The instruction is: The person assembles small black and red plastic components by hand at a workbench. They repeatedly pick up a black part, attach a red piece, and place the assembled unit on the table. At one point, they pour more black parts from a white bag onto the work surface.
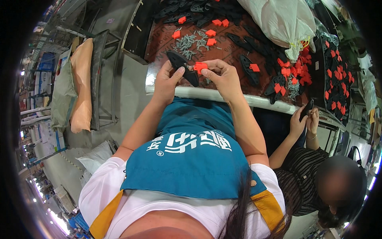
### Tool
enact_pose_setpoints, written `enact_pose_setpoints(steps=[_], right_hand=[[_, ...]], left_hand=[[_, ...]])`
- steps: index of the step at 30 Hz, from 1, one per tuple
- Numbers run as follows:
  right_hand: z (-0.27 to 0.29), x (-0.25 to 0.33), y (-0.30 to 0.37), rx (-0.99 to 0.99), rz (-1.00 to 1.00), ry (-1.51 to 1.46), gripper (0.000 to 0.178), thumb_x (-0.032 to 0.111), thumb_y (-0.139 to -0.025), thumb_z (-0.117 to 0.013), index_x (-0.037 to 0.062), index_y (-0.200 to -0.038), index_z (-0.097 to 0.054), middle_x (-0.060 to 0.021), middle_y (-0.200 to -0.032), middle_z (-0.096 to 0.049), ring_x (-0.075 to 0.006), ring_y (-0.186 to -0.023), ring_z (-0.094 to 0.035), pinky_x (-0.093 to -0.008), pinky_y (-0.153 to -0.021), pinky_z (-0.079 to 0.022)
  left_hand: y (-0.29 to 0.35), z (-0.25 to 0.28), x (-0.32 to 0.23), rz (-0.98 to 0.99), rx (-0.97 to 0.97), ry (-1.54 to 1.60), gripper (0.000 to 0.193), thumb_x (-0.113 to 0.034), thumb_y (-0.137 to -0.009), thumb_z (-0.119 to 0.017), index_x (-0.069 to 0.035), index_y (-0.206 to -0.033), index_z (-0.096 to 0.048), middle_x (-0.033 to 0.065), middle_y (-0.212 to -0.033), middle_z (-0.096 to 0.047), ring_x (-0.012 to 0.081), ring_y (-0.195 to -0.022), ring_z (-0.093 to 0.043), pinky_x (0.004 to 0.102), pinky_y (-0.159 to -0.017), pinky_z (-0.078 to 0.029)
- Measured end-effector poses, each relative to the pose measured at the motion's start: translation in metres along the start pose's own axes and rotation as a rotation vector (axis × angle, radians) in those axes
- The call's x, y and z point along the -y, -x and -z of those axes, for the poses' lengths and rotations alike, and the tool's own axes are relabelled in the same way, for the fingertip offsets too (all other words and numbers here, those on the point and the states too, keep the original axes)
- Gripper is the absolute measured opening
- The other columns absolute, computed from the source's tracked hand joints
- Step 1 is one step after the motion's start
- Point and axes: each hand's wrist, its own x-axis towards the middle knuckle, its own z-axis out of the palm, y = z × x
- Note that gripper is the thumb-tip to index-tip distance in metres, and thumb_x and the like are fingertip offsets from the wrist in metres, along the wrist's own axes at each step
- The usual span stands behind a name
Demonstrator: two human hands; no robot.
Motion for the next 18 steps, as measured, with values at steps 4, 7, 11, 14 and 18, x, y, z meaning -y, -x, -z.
enact_pose_setpoints(steps=[4,7,11,14,18], right_hand=[[-0.005,-0.002,0.001,-0.036,0.039,0.106,0.02,0.004,-0.083,-0.067,-0.0029,-0.102,-0.065,-0.0064,-0.091,-0.069,-0.0093,-0.082,-0.062,-0.0227,-0.075,-0.049],[-0.005,-0.002,0.002,-0.01,0.043,0.171,0.02,0.004,-0.082,-0.067,-0.0026,-0.101,-0.065,-0.0058,-0.089,-0.069,-0.0085,-0.081,-0.062,-0.0229,-0.073,-0.05],[-0.005,0.002,0.003,0.019,0.047,0.185,0.02,0.005,-0.082,-0.068,-0.0021,-0.101,-0.066,-0.0046,-0.09,-0.069,-0.0064,-0.079,-0.061,-0.0199,-0.067,-0.048],[-0.01,-0.001,0.005,-0.026,0.089,0.238,0.021,0.005,-0.082,-0.069,-0.0025,-0.101,-0.065,-0.0049,-0.09,-0.069,-0.0062,-0.077,-0.061,-0.0196,-0.066,-0.048],[-0.017,-0.006,0.007,-0.106,0.107,0.354,0.021,0.005,-0.082,-0.068,-0.0034,-0.101,-0.065,-0.0062,-0.089,-0.07,-0.008,-0.077,-0.062,-0.0218,-0.069,-0.049]], left_hand=[[0.003,-0.001,-0.003,-0.138,0.02,-0.188,0.022,-0.013,-0.091,-0.058,-0.002,-0.109,-0.053,0.0052,-0.099,-0.061,0.0095,-0.085,-0.059,0.0233,-0.068,-0.05],[0.003,0.005,-0.006,-0.128,0.101,-0.274,0.022,-0.012,-0.091,-0.058,-0.001,-0.109,-0.053,0.0054,-0.099,-0.061,0.0102,-0.087,-0.059,0.024,-0.073,-0.049],[0.001,0.007,-0.013,-0.071,0.172,-0.267,0.021,-0.01,-0.091,-0.057,-0.001,-0.11,-0.053,0.0052,-0.1,-0.061,0.0119,-0.091,-0.059,0.0259,-0.08,-0.05],[-0.001,0.009,-0.012,-0.068,0.2,-0.265,0.023,-0.011,-0.091,-0.058,-0.002,-0.111,-0.053,0.0049,-0.1,-0.061,0.0097,-0.089,-0.058,0.0242,-0.077,-0.049],[-0.003,0.011,-0.009,-0.065,0.204,-0.236,0.026,-0.011,-0.091,-0.057,-0.003,-0.115,-0.051,0.0048,-0.101,-0.061,0.0091,-0.089,-0.058,0.0236,-0.076,-0.05]])
